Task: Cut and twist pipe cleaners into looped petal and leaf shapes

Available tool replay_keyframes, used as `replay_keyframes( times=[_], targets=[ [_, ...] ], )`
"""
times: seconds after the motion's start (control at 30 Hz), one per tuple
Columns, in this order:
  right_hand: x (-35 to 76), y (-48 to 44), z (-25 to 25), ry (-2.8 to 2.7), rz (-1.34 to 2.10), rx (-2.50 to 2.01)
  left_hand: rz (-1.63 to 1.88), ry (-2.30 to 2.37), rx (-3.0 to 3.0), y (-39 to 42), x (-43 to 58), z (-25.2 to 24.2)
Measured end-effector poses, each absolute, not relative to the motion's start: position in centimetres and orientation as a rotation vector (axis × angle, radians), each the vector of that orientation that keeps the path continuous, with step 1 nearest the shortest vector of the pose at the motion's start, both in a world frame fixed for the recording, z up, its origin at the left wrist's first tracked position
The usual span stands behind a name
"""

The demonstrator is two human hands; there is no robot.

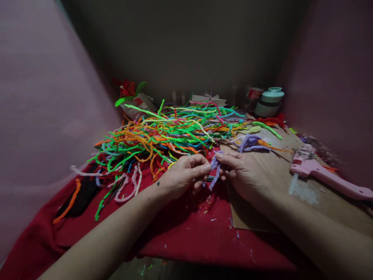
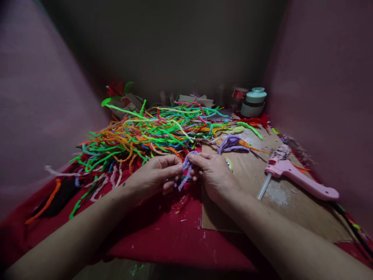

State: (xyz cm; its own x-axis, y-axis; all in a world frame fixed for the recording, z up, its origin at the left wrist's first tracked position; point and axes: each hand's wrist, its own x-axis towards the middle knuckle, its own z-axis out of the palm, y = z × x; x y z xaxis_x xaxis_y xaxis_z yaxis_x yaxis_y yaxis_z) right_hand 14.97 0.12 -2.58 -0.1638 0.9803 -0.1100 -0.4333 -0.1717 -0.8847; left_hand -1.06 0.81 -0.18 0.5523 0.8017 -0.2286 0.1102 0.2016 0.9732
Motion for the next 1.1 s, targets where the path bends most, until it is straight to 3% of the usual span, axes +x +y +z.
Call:
replay_keyframes(
  times=[0.4,0.7,1.1],
  targets=[
    [14.8,-0.1,-2.2,-0.885,1.483,-0.980,0.590,0.927,1.313,0.5,-0.9,0.2],
    [14.6,-0.1,-2.5,-0.957,1.678,-0.976,0.684,0.921,1.236,0.4,-0.5,-0.2],
    [15.2,0.0,-1.7,-1.172,1.595,-1.111,0.759,0.894,1.144,0.7,-0.5,-1.0]
  ],
)
